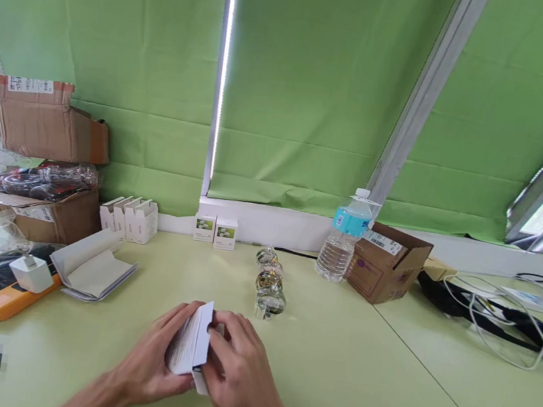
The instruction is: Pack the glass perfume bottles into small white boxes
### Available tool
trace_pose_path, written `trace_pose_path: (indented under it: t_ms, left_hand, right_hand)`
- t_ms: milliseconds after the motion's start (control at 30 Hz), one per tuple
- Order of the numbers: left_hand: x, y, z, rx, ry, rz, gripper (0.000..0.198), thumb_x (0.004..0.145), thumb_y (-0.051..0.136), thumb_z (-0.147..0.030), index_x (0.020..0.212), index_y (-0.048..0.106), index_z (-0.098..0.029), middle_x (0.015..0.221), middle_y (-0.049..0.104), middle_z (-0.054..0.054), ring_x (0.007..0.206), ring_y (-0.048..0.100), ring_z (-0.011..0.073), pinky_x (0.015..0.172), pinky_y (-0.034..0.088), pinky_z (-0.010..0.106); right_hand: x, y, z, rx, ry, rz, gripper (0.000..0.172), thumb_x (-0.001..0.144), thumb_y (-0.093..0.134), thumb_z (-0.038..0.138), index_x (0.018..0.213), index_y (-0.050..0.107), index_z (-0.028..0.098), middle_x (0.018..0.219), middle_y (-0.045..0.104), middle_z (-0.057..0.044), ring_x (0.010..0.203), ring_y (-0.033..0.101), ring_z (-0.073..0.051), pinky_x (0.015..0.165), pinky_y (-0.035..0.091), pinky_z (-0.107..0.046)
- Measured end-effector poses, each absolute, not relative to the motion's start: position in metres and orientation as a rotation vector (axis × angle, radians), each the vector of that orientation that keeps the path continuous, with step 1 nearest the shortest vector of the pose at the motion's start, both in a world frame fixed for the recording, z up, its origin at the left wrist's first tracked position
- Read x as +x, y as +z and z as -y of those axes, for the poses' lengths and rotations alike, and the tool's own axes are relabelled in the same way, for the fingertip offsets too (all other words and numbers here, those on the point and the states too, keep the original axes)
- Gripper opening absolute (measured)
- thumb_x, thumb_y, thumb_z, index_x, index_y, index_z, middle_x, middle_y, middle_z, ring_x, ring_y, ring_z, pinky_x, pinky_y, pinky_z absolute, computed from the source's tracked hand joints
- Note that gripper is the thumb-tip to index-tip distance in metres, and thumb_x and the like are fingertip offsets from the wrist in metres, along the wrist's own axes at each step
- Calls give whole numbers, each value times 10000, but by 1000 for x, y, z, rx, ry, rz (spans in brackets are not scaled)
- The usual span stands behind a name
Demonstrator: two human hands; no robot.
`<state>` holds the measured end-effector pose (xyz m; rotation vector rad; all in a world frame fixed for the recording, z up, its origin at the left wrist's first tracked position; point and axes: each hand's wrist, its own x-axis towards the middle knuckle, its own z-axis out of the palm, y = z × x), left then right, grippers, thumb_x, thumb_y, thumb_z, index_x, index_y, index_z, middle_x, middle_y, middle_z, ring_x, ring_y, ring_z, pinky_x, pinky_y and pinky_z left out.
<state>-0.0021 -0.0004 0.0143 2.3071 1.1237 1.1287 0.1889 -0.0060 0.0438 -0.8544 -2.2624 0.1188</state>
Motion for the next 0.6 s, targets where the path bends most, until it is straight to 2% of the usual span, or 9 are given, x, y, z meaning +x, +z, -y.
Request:
trace_pose_path:
  t_ms: [100, 233, 433, 600]
  left_hand:
    - [-1, 13, 1, 2375, 1087, -1095, 828, 637, 757, -366, 1347, 347, -248, 1262, 552, 85, 1108, 555, 271, 972, 468, 387]
    - [1, 15, 4, 2464, 995, -1073, 865, 634, 765, -437, 1363, 345, -237, 1268, 554, 102, 1113, 555, 288, 995, 449, 426]
    - [1, 22, 7, 2497, 910, -1052, 868, 616, 773, -436, 1348, 352, -237, 1242, 567, 96, 1105, 556, 289, 984, 450, 421]
    - [0, 22, 6, 2455, 835, -1083, 833, 612, 783, -424, 1325, 381, -270, 1209, 575, 66, 1063, 561, 274, 973, 450, 413]
  right_hand:
    - [192, 41, 0, -929, 281, 2293, 203, 687, 594, 30, 788, 562, 202, 921, 558, -38, 798, 537, -176, 680, 453, -279]
    - [193, 33, -2, -980, 176, 2322, 138, 641, 589, 70, 638, 540, 199, 789, 551, -25, 666, 500, -164, 580, 390, -275]
    - [185, 25, -1, -940, 276, 2237, 139, 645, 575, 110, 541, 531, 191, 712, 595, -41, 726, 534, -192, 674, 425, -304]
    - [184, 19, -4, -967, 431, 2179, 94, 630, 575, 108, 579, 561, 186, 760, 616, -52, 742, 538, -192, 663, 423, -289]
